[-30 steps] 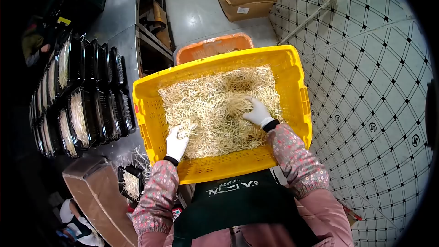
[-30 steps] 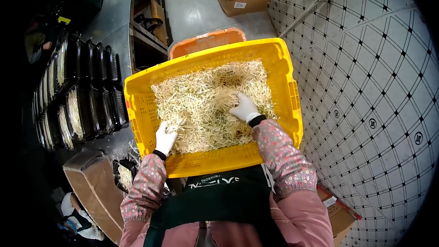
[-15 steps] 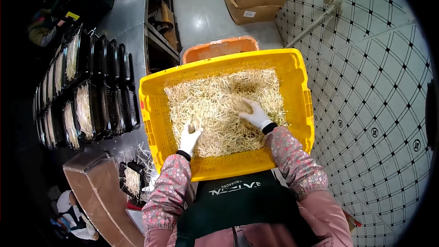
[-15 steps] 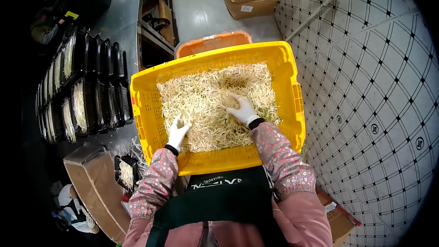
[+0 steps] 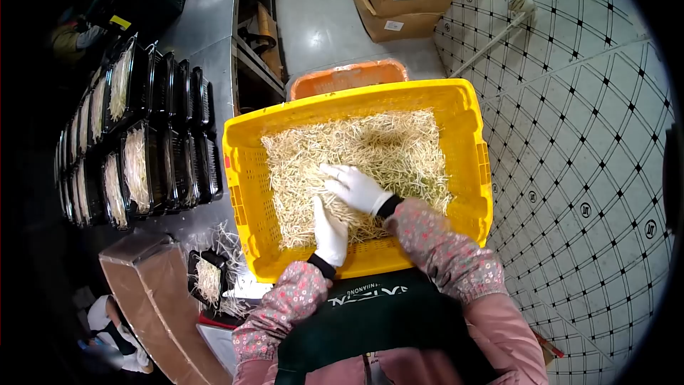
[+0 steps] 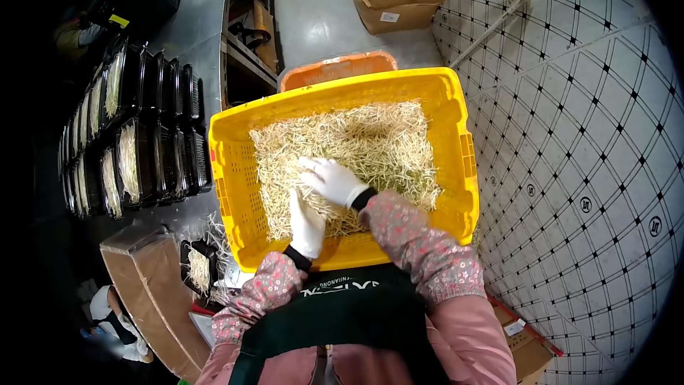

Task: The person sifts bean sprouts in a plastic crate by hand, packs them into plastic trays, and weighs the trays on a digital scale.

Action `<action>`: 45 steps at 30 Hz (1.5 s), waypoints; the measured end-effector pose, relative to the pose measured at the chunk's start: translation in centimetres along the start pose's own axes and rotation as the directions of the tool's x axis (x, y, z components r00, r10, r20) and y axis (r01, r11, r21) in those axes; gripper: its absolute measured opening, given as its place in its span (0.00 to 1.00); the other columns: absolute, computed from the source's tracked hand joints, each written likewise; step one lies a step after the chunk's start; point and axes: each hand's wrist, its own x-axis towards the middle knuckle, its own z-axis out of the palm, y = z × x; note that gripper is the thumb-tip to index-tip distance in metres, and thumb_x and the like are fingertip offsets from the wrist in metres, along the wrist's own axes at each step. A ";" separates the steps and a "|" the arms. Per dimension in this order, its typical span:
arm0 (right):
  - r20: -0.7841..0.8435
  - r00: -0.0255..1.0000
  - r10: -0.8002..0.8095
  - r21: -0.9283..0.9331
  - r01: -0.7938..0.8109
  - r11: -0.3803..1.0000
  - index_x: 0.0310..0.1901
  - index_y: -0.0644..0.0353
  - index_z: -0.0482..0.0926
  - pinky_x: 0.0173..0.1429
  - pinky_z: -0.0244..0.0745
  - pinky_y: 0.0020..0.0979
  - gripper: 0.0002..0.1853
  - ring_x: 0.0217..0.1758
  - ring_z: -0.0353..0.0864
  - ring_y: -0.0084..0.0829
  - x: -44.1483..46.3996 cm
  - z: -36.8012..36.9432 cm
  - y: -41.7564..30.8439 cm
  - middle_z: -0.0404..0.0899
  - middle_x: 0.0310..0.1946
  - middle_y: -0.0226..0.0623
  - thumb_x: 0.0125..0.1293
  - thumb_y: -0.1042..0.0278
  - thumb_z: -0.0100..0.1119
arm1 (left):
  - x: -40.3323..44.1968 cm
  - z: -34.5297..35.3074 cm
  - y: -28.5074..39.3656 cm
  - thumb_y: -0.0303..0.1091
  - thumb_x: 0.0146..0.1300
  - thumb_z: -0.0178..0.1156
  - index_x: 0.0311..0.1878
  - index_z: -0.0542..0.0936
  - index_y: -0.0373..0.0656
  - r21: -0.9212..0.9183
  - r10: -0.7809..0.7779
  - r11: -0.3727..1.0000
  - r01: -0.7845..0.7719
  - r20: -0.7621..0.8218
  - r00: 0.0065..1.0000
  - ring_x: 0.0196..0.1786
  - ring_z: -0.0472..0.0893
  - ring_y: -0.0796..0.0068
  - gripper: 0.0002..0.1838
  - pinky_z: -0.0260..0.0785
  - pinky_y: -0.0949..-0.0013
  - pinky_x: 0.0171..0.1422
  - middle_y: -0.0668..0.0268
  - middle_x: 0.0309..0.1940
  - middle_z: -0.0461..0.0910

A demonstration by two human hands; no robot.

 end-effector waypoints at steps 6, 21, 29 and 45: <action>-0.088 0.920 0.382 -0.134 -0.391 0.910 0.77 0.60 0.54 0.82 0.45 0.46 0.48 0.82 0.47 0.47 0.3 -7.0 4.9 0.52 0.78 0.52 0.66 0.34 0.56 | -0.6 -7.2 2.9 0.52 0.54 0.74 0.81 0.37 0.47 0.825 -0.255 0.554 0.117 0.034 0.966 0.81 0.49 0.54 0.65 0.43 0.40 0.79 0.48 0.80 0.46; 0.258 0.915 0.310 -0.517 -0.140 0.844 0.78 0.51 0.47 0.63 0.77 0.40 0.55 0.72 0.65 0.55 0.3 -3.8 4.6 0.54 0.75 0.55 0.52 0.70 0.73 | 12.1 -1.0 4.6 0.31 0.47 0.74 0.79 0.52 0.50 0.833 -0.087 -0.417 -0.362 0.360 0.929 0.67 0.71 0.46 0.56 0.72 0.52 0.63 0.48 0.69 0.64; -0.008 0.905 0.425 -0.157 -0.421 0.894 0.51 0.55 0.83 0.55 0.79 0.40 0.20 0.45 0.85 0.46 -1.2 -9.9 6.4 0.86 0.39 0.44 0.56 0.63 0.65 | 8.1 -4.2 9.4 0.34 0.55 0.67 0.54 0.76 0.44 0.765 -0.130 -0.543 -0.346 0.330 0.935 0.51 0.81 0.50 0.22 0.73 0.54 0.56 0.52 0.47 0.79; 0.113 0.798 0.591 -0.104 -0.582 0.806 0.71 0.74 0.61 0.77 0.59 0.42 0.61 0.76 0.61 0.54 3.8 -6.9 8.6 0.62 0.71 0.63 0.51 0.26 0.66 | -0.8 -2.9 8.9 0.26 0.61 0.63 0.66 0.76 0.47 0.874 0.324 -0.114 -0.473 0.482 0.814 0.67 0.74 0.58 0.27 0.65 0.59 0.73 0.50 0.64 0.74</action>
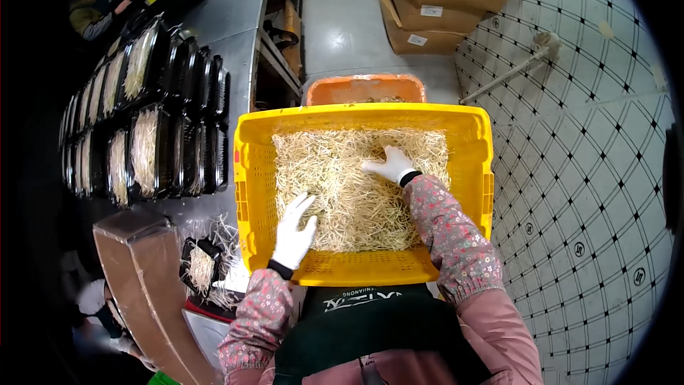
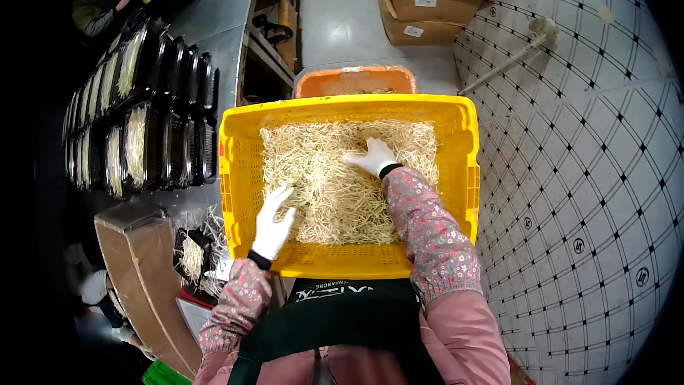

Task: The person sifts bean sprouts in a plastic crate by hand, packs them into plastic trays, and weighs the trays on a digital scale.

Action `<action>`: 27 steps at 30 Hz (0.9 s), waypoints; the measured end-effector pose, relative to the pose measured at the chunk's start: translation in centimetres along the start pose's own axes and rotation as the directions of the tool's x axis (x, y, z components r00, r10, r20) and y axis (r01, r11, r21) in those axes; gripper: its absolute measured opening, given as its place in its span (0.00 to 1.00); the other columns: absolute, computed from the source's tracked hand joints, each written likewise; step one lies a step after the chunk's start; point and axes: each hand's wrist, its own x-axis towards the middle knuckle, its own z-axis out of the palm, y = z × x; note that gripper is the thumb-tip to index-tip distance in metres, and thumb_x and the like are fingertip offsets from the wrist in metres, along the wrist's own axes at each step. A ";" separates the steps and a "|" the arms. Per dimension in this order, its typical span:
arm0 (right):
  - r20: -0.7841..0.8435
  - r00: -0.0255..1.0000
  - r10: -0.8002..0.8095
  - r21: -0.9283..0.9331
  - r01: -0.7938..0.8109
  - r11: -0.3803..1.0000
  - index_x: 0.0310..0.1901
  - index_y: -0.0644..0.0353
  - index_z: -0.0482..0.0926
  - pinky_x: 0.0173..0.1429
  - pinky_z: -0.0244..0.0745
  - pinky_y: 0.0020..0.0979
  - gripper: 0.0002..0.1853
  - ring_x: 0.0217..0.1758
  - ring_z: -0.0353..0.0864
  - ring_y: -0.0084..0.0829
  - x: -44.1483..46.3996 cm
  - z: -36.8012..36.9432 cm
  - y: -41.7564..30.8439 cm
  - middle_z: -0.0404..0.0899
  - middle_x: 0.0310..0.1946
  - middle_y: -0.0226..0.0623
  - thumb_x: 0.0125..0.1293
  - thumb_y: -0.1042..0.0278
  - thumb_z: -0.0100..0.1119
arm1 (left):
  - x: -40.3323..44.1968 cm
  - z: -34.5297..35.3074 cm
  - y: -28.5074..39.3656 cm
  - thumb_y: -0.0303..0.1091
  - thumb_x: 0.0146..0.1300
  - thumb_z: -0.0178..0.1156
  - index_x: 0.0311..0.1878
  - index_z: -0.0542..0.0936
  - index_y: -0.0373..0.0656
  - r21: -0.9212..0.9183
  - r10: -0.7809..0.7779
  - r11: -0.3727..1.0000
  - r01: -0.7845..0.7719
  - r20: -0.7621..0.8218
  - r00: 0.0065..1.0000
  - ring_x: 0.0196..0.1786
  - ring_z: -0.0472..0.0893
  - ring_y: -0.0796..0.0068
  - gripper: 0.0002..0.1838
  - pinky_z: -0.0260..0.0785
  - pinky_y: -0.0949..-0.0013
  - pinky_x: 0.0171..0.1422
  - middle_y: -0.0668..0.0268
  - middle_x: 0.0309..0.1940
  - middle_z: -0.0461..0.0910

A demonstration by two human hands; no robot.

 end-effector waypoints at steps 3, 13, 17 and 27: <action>-0.072 0.943 -0.324 -0.171 0.308 0.936 0.72 0.72 0.59 0.77 0.59 0.43 0.62 0.73 0.64 0.54 -2.9 4.5 -1.8 0.65 0.69 0.63 0.48 0.28 0.71 | -3.7 -5.4 1.0 0.27 0.70 0.57 0.62 0.77 0.37 -0.356 -0.356 0.890 0.284 -0.155 0.922 0.60 0.78 0.70 0.18 0.70 0.67 0.66 0.57 0.56 0.80; -0.158 0.758 -0.633 -0.353 0.556 0.753 0.71 0.60 0.62 0.69 0.65 0.47 0.46 0.65 0.71 0.52 -5.8 8.3 -1.8 0.72 0.63 0.52 0.50 0.58 0.72 | -20.1 -14.3 -11.6 0.41 0.72 0.57 0.69 0.67 0.30 -0.313 -0.458 0.743 0.591 -0.882 0.109 0.71 0.65 0.50 0.29 0.56 0.56 0.76 0.43 0.69 0.65; -0.186 0.791 -0.583 -0.319 0.513 0.797 0.70 0.60 0.67 0.72 0.65 0.42 0.48 0.66 0.71 0.50 -1.5 4.8 -0.4 0.75 0.61 0.51 0.45 0.59 0.77 | -22.9 -15.4 -12.8 0.49 0.69 0.58 0.67 0.69 0.30 -0.148 -0.523 0.439 0.886 -0.844 0.118 0.75 0.59 0.44 0.33 0.47 0.52 0.81 0.39 0.71 0.62; -0.240 0.833 -0.499 -0.418 0.375 0.828 0.68 0.60 0.68 0.66 0.71 0.41 0.47 0.60 0.77 0.47 -2.9 7.3 -0.9 0.78 0.56 0.51 0.44 0.57 0.79 | -24.3 -12.8 -22.7 0.26 0.69 0.52 0.61 0.73 0.32 -0.882 -0.885 0.450 -0.139 -0.461 0.061 0.27 0.85 0.59 0.18 0.80 0.63 0.24 0.52 0.44 0.83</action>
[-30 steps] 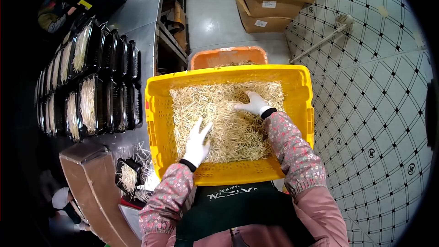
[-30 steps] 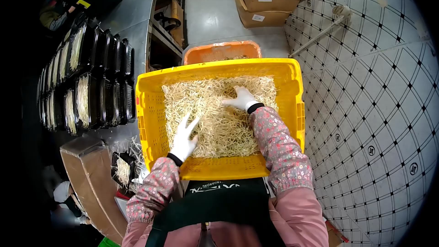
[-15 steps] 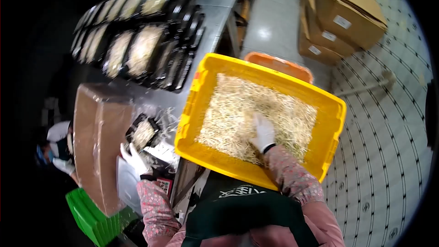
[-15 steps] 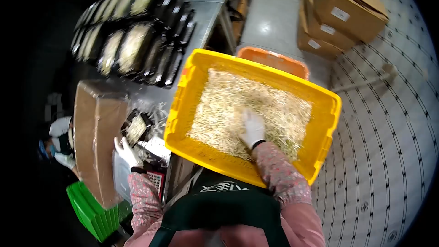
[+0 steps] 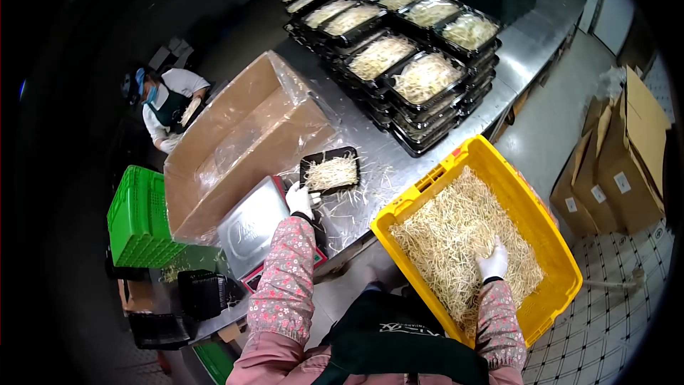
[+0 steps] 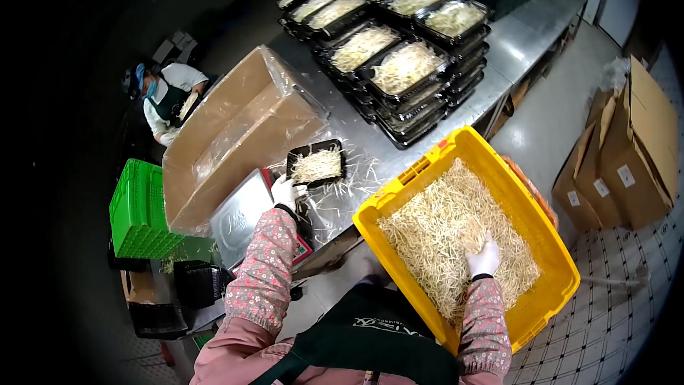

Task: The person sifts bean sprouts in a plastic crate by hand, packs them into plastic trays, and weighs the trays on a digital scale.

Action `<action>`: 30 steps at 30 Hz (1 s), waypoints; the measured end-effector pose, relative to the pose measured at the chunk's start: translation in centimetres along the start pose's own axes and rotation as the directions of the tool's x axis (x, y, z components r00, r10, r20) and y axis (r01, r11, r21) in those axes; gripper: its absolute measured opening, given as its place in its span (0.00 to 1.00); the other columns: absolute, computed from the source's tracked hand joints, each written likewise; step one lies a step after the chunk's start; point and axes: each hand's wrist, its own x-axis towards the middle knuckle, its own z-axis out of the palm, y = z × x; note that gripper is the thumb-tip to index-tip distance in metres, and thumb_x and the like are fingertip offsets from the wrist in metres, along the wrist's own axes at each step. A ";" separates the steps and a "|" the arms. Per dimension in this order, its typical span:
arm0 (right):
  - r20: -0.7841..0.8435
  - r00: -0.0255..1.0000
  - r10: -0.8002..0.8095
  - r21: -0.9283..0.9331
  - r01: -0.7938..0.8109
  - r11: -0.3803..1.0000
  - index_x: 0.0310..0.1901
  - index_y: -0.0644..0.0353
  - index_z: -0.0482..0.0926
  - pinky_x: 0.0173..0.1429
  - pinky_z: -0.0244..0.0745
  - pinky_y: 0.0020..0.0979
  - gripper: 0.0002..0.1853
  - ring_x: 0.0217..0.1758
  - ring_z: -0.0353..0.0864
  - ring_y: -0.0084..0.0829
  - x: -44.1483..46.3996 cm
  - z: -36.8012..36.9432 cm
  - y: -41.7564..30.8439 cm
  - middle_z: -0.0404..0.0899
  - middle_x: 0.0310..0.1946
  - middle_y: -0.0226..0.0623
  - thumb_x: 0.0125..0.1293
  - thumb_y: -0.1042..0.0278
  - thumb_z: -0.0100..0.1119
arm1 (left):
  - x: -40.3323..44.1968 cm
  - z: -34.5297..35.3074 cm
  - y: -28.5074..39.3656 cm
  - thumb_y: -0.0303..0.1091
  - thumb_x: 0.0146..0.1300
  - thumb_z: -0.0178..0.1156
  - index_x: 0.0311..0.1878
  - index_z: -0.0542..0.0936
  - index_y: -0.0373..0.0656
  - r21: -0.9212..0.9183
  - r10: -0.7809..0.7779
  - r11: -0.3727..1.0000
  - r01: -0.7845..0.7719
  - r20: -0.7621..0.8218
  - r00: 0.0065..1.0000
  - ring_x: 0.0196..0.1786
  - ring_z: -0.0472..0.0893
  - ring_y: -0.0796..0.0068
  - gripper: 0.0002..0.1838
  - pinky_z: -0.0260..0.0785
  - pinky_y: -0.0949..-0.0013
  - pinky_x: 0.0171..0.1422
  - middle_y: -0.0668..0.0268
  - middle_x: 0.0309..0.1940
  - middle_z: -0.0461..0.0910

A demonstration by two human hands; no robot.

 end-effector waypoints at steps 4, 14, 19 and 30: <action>0.016 0.993 0.116 0.453 -0.110 0.885 0.62 0.64 0.75 0.61 0.76 0.34 0.37 0.53 0.83 0.37 0.2 -3.7 -0.8 0.82 0.52 0.46 0.46 0.70 0.77 | -4.4 1.8 3.0 0.16 0.62 0.50 0.56 0.74 0.28 -0.157 0.118 0.980 -0.124 -0.046 0.992 0.28 0.84 0.60 0.18 0.83 0.65 0.28 0.53 0.43 0.82; 0.133 0.960 -0.246 0.559 0.133 0.819 0.61 0.72 0.72 0.60 0.75 0.32 0.39 0.50 0.81 0.29 -0.6 -7.8 -13.1 0.82 0.51 0.42 0.43 0.79 0.75 | -13.9 -15.6 12.2 0.21 0.64 0.46 0.64 0.70 0.31 -0.206 0.181 0.958 -0.199 -0.107 0.978 0.35 0.86 0.64 0.23 0.85 0.68 0.36 0.52 0.52 0.80; 0.292 0.637 -0.714 0.700 0.366 0.613 0.62 0.67 0.74 0.63 0.74 0.31 0.37 0.55 0.81 0.28 -3.4 -7.9 -37.2 0.83 0.52 0.39 0.46 0.76 0.76 | -13.6 -23.0 6.1 0.22 0.69 0.52 0.60 0.71 0.33 -0.306 0.190 0.919 -0.247 -0.205 0.960 0.35 0.86 0.62 0.17 0.84 0.64 0.36 0.57 0.49 0.80; 0.415 -0.237 -0.878 0.193 0.966 -0.169 0.53 0.61 0.78 0.57 0.77 0.44 0.33 0.53 0.80 0.47 -16.3 7.7 -63.9 0.80 0.46 0.48 0.44 0.53 0.73 | -11.1 -23.1 10.7 0.30 0.69 0.57 0.77 0.57 0.37 0.481 0.720 0.625 -0.615 -0.050 0.692 0.76 0.62 0.53 0.35 0.52 0.59 0.79 0.48 0.74 0.61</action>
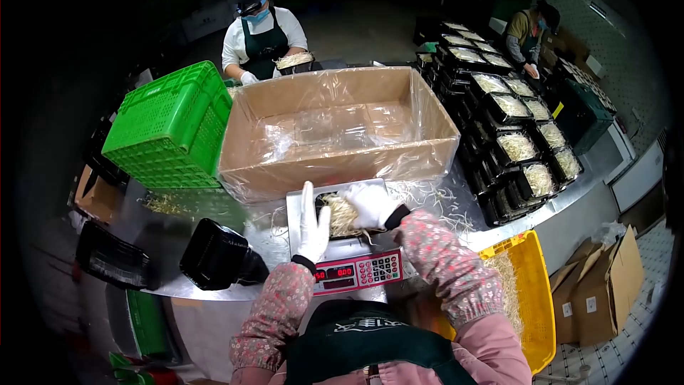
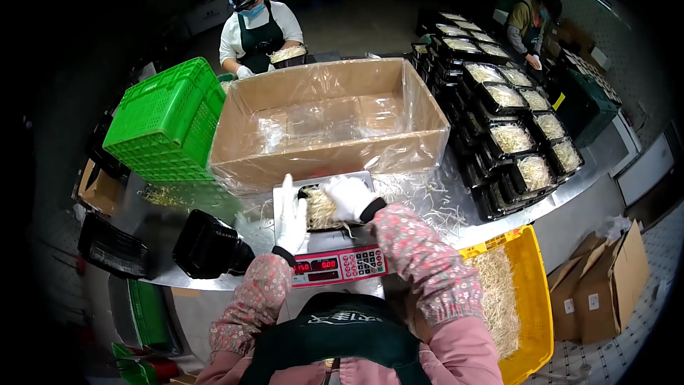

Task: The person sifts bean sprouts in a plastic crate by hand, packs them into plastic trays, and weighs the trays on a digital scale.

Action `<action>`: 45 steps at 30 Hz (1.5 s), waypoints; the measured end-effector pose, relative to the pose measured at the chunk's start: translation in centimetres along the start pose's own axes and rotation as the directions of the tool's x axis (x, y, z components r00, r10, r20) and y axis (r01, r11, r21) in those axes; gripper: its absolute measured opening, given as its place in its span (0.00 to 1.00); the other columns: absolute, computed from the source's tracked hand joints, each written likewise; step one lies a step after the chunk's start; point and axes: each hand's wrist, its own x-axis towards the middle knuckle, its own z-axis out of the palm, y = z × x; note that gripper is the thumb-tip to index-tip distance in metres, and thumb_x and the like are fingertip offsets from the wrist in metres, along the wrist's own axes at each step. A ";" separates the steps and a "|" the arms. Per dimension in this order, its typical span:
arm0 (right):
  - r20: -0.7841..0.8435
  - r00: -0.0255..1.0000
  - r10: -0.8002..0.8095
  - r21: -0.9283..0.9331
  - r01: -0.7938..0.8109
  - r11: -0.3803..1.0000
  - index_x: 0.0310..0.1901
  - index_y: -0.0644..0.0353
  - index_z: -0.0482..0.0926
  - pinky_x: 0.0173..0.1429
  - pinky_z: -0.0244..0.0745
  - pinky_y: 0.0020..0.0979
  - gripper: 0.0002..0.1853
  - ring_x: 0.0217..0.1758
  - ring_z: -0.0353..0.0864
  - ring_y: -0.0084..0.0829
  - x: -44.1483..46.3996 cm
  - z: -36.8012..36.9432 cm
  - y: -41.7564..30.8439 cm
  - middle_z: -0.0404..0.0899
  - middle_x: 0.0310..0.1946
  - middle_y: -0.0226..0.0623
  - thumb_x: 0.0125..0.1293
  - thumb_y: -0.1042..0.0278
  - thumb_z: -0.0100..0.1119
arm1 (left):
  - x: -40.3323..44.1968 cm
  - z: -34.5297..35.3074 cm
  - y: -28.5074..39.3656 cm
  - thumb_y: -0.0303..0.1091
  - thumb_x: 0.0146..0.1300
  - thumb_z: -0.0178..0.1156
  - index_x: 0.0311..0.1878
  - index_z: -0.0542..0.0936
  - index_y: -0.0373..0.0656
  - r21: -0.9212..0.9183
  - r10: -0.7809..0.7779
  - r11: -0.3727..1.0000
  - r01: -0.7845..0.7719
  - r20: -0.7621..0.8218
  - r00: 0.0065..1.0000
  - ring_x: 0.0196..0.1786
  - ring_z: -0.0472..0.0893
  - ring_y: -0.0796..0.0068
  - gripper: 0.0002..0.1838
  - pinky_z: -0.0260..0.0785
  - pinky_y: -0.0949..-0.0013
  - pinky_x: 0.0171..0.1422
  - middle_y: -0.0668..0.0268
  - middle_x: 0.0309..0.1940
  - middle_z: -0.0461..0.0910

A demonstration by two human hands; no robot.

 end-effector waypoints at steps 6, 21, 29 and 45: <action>-0.013 1.000 0.016 0.135 -0.014 0.991 0.60 0.61 0.74 0.61 0.74 0.46 0.43 0.60 0.73 0.51 -0.3 3.0 0.2 0.70 0.60 0.52 0.43 0.46 0.75 | 0.9 1.5 0.6 0.46 0.69 0.56 0.73 0.67 0.43 0.411 0.188 0.856 -0.312 0.315 0.930 0.72 0.65 0.49 0.32 0.53 0.48 0.77 0.54 0.70 0.69; 0.127 0.986 0.104 -0.055 -0.097 0.994 0.35 0.62 0.85 0.39 0.81 0.46 0.11 0.36 0.87 0.49 -4.3 0.8 5.6 0.86 0.31 0.49 0.62 0.66 0.54 | 0.4 2.5 0.8 0.37 0.70 0.52 0.65 0.74 0.44 0.648 0.186 0.656 -0.388 0.359 0.915 0.69 0.69 0.55 0.22 0.58 0.50 0.74 0.59 0.65 0.74; 0.123 0.979 0.165 0.055 -0.172 0.983 0.41 0.58 0.82 0.51 0.77 0.46 0.15 0.45 0.83 0.50 -8.7 -6.1 11.1 0.84 0.37 0.48 0.65 0.54 0.60 | 0.3 0.5 2.7 0.36 0.72 0.54 0.70 0.70 0.42 0.425 0.051 0.889 -0.170 0.277 0.960 0.71 0.69 0.57 0.25 0.55 0.53 0.77 0.56 0.67 0.72; 0.147 0.928 0.341 0.029 -0.349 0.937 0.40 0.62 0.83 0.48 0.77 0.46 0.14 0.43 0.83 0.54 -12.0 -2.3 17.9 0.83 0.35 0.53 0.62 0.58 0.64 | 2.7 -3.1 6.0 0.61 0.56 0.68 0.78 0.55 0.42 0.448 0.058 0.830 -0.332 0.524 0.850 0.80 0.51 0.46 0.54 0.42 0.44 0.81 0.49 0.77 0.55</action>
